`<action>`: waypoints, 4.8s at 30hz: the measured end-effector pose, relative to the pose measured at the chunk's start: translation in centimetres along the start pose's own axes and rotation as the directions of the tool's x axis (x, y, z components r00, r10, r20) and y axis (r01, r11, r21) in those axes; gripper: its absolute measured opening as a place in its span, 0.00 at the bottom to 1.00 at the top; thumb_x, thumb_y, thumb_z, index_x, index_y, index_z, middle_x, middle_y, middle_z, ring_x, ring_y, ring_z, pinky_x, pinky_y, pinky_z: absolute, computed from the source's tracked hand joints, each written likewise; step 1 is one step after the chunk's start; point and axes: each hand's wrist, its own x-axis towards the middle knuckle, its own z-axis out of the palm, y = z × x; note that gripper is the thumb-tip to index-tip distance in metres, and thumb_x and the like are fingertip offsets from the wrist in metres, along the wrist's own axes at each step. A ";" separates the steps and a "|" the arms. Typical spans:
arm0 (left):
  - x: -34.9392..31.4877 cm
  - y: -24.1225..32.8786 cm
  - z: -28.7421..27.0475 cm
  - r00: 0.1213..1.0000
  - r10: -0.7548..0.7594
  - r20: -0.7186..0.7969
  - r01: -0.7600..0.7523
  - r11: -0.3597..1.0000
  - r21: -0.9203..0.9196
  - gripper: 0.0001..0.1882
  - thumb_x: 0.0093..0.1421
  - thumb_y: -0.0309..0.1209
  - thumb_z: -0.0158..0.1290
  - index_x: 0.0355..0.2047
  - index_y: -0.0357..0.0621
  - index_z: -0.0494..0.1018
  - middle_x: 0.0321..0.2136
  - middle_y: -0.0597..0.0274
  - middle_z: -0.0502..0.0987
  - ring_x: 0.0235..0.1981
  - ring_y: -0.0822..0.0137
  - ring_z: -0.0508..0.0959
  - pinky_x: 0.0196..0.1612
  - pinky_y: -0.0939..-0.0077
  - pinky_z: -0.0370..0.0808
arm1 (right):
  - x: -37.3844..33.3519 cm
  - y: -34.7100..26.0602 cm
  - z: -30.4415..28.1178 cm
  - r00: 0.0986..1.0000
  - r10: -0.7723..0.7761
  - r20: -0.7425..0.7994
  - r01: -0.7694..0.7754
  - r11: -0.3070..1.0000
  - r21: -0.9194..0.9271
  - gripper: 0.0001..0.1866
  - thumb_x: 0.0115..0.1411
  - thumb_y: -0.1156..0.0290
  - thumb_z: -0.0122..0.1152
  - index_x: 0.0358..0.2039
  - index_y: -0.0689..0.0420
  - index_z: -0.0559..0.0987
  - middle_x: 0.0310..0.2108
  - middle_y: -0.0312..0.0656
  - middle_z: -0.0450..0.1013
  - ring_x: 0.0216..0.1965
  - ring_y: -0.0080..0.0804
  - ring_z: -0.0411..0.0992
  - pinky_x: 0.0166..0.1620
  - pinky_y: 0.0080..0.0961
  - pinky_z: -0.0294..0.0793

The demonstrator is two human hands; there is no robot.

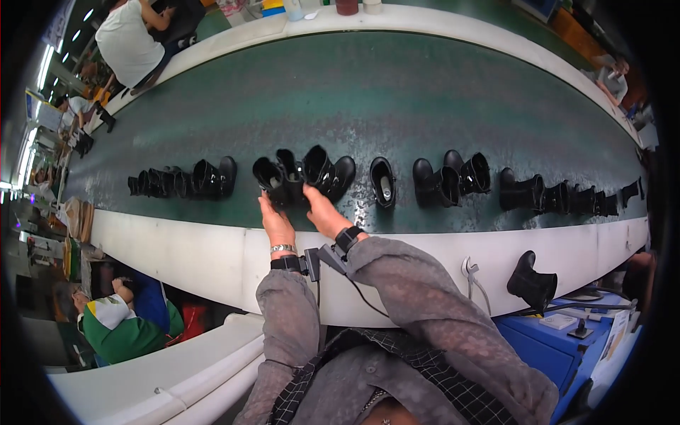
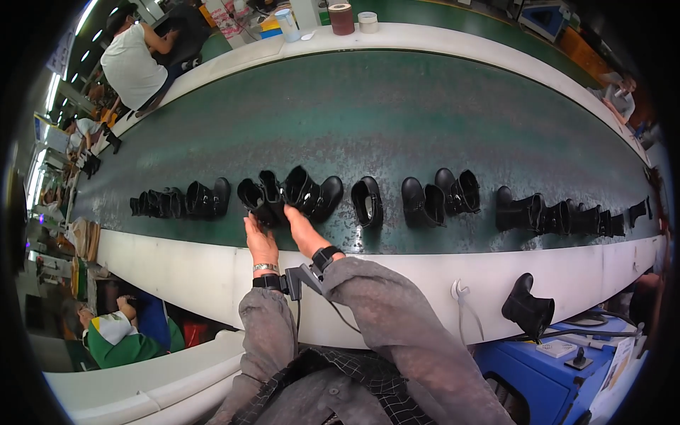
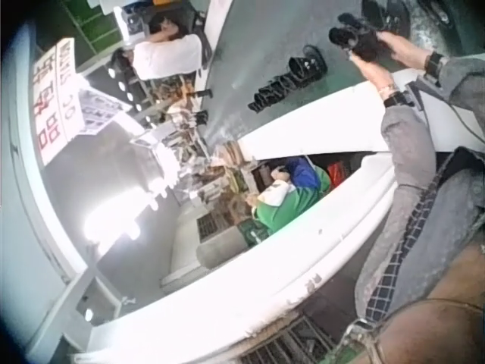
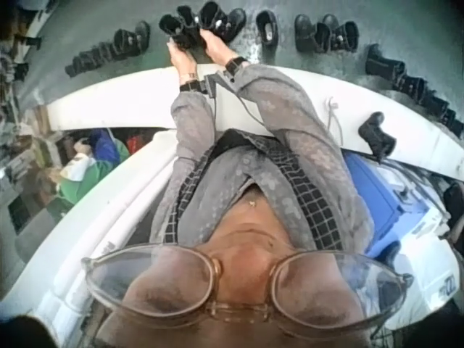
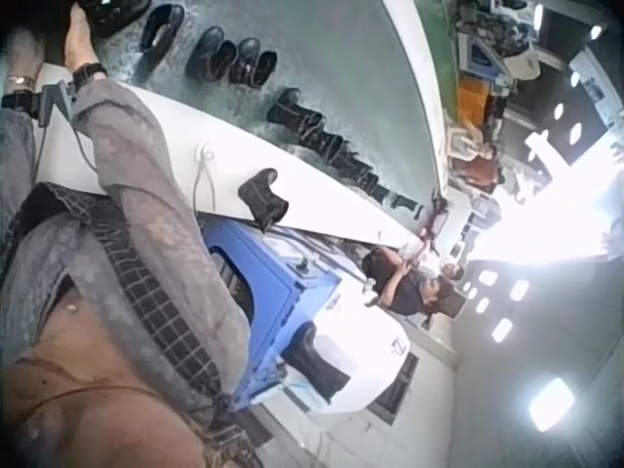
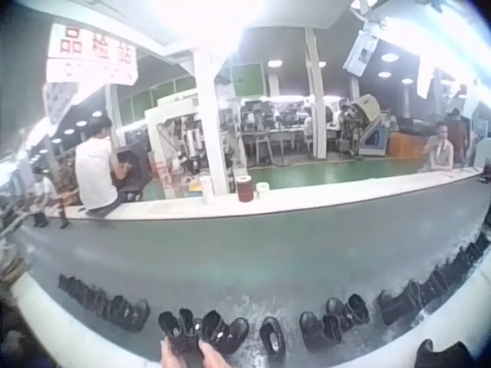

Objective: Checking pairs of boots for quality, matching sizes, and inspecting internal/external details.

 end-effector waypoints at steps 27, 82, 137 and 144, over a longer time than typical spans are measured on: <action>-14.6 -3.4 6.0 0.923 0.163 0.348 -0.385 0.403 0.831 0.11 0.53 0.30 0.59 0.30 0.34 0.73 0.23 0.53 0.78 0.25 0.61 0.79 0.32 0.69 0.72 | -21.4 -7.3 -13.7 0.896 0.360 -0.261 -0.406 0.901 -0.152 0.36 0.52 0.64 0.64 0.58 0.63 0.60 0.52 0.46 0.65 0.49 0.32 0.66 0.50 0.29 0.68; -8.3 -11.8 8.5 0.934 -0.295 0.202 0.140 0.822 0.552 0.25 0.50 0.33 0.63 0.46 0.34 0.70 0.44 0.56 0.75 0.44 0.64 0.75 0.47 0.67 0.72 | -10.5 -1.7 -21.4 0.600 -0.025 -0.799 -0.077 0.993 -0.088 0.23 0.49 0.59 0.68 0.40 0.62 0.78 0.34 0.40 0.76 0.37 0.33 0.75 0.37 0.25 0.73; -23.9 -1.5 -1.2 0.744 -0.520 0.419 0.330 0.831 0.447 0.24 0.57 0.26 0.53 0.54 0.39 0.64 0.50 0.55 0.70 0.52 0.60 0.71 0.57 0.63 0.66 | -30.2 -7.0 -16.4 0.900 0.219 -0.377 -0.062 0.921 0.386 0.26 0.59 0.67 0.55 0.57 0.59 0.64 0.53 0.45 0.67 0.54 0.37 0.66 0.55 0.36 0.67; -20.5 -1.5 -2.6 0.600 -0.572 0.560 -0.104 0.638 0.763 0.13 0.58 0.22 0.47 0.44 0.35 0.73 0.42 0.59 0.75 0.46 0.69 0.73 0.51 0.79 0.67 | -29.5 -8.1 -16.6 0.957 0.133 -0.257 -0.219 0.914 -0.341 0.23 0.55 0.81 0.55 0.53 0.61 0.69 0.48 0.37 0.69 0.51 0.25 0.66 0.54 0.18 0.62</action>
